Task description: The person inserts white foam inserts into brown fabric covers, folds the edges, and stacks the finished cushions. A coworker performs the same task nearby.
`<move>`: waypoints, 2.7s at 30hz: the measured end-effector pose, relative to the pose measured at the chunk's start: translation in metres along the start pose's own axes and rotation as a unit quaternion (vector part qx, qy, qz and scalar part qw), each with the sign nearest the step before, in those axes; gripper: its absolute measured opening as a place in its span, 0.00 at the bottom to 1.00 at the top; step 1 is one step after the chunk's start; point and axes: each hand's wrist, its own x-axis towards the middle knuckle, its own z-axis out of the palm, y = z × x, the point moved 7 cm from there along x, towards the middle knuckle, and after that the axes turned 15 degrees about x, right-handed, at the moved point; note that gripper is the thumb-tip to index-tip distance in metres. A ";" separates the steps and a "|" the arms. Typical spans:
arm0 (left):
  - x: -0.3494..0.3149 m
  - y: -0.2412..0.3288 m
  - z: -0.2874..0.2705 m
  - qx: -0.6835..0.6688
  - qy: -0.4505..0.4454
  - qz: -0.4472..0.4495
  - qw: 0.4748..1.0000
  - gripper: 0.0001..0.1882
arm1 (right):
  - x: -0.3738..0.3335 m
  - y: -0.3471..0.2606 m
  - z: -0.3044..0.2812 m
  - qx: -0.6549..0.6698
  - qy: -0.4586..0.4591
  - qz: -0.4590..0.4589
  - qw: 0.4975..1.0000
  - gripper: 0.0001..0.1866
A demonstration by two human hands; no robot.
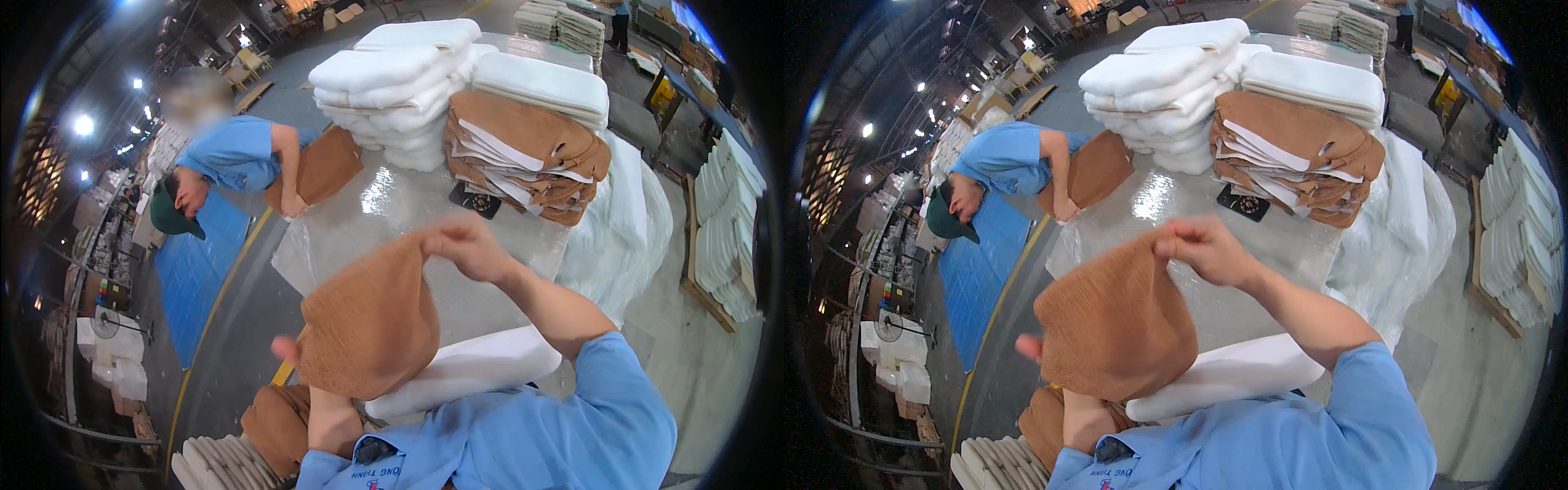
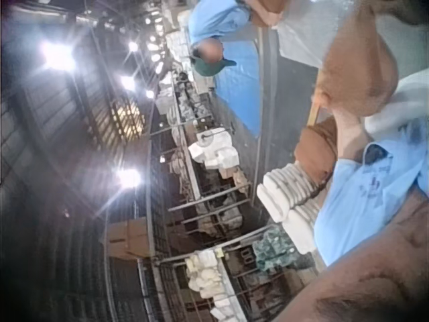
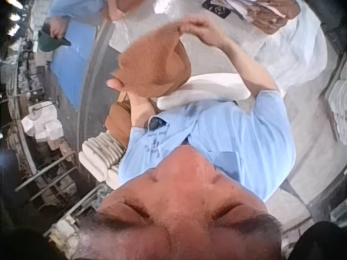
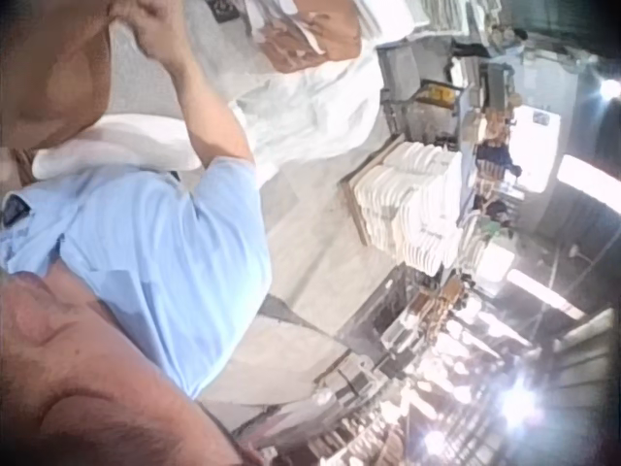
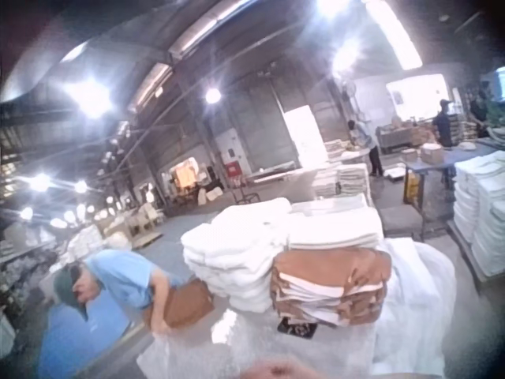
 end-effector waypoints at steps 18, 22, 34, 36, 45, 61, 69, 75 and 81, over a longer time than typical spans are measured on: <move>0.042 -0.048 -0.038 0.072 0.184 -0.054 0.979 0.34 | 0.024 -0.071 -0.028 -0.253 0.098 -0.144 0.952 0.22; 0.053 -0.052 -0.039 0.049 0.232 -0.022 0.971 0.29 | -0.032 -0.025 0.006 -0.290 0.053 -0.117 0.948 0.22; 0.061 -0.018 -0.072 0.290 0.297 0.012 0.910 0.20 | 0.013 0.008 0.049 -0.011 0.066 0.122 0.990 0.06; 0.058 -0.049 -0.101 0.343 0.255 -0.098 0.899 0.22 | 0.042 -0.008 0.047 -0.025 0.020 0.023 0.999 0.06; 0.005 -0.129 -0.057 0.021 0.180 -0.265 0.947 0.35 | 0.059 0.012 0.020 -0.054 -0.029 0.118 0.991 0.37; 0.018 -0.092 -0.038 0.009 0.111 -0.086 0.990 0.32 | -0.023 0.024 -0.082 0.129 0.103 -0.067 0.984 0.09; 0.032 -0.040 -0.010 0.027 0.013 -0.051 0.998 0.36 | -0.032 0.039 -0.041 0.215 0.086 0.026 0.973 0.14; 0.068 -0.029 0.036 -0.082 -0.012 -0.075 0.994 0.41 | -0.067 0.052 -0.101 0.058 0.081 0.055 0.994 0.13; 0.067 -0.027 0.024 0.043 0.041 -0.077 0.995 0.35 | -0.064 -0.050 -0.079 -0.240 0.134 -0.114 0.955 0.25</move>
